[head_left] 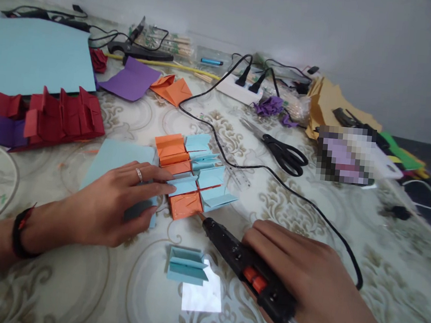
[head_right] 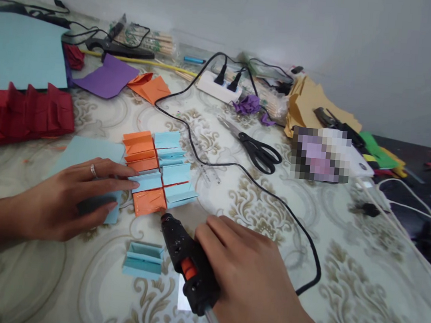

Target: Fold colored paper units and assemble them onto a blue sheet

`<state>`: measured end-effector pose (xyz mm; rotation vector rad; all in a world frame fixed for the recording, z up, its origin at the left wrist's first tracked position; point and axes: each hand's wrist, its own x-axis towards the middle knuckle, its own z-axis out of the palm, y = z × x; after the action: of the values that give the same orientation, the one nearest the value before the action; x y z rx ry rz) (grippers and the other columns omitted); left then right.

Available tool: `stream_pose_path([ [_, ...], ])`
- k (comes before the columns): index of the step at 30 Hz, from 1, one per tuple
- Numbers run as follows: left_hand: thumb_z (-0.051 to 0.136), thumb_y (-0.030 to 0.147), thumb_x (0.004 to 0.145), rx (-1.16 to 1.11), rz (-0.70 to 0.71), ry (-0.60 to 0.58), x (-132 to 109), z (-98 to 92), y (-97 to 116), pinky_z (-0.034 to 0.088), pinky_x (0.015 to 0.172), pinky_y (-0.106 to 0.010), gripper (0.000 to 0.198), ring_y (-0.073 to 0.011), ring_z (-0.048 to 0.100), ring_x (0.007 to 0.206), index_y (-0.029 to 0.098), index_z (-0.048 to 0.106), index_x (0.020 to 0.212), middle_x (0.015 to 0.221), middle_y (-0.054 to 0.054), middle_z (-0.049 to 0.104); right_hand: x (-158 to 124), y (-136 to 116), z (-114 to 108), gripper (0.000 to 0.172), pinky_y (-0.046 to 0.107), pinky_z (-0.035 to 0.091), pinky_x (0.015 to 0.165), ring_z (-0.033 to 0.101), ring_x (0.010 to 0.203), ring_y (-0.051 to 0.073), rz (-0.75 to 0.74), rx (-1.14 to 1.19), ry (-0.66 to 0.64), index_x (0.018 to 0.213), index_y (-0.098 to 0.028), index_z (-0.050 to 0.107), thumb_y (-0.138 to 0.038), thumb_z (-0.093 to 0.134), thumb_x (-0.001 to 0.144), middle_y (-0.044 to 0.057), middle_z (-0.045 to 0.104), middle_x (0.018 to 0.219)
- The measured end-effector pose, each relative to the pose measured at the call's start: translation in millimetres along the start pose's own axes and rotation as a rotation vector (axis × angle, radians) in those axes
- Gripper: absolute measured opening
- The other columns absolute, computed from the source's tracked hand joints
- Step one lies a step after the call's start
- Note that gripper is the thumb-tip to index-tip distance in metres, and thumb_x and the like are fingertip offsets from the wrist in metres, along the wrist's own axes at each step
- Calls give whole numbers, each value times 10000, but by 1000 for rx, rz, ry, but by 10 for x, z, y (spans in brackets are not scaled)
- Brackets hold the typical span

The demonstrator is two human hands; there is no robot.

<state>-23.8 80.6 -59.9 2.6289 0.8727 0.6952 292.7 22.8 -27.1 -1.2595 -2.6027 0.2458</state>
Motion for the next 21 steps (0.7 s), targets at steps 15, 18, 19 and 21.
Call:
stream_pose_path([
  [15,565,133,917,-28,10,4,34,-15,10,591,1026,-487,421,-299,705,1176,242,639,1318,1329,-129,712,59,23,-97,160,304,402,511,592,585,185,58,121,-140,824,-222,575,-75,524,789,25,606,773],
  [18,570,130,916,-33,7,7,35,-12,7,580,1042,-484,390,-299,701,1184,207,664,1287,1317,-131,719,110,1,-192,179,303,458,539,627,626,194,89,173,-207,815,-225,586,-64,509,827,41,642,806],
  [19,573,131,918,-34,5,9,33,-10,4,576,1044,-483,377,-300,700,1185,194,672,1276,1314,-134,720,124,-3,-244,189,304,486,562,648,654,200,90,194,-234,820,-227,594,-63,500,840,48,661,821],
  [21,571,130,921,-33,8,14,28,-4,-1,576,1039,-477,366,-299,700,1183,180,681,1267,1305,-141,723,131,16,-362,204,310,543,625,698,736,219,67,228,-251,856,-232,626,-81,489,864,63,705,866],
])
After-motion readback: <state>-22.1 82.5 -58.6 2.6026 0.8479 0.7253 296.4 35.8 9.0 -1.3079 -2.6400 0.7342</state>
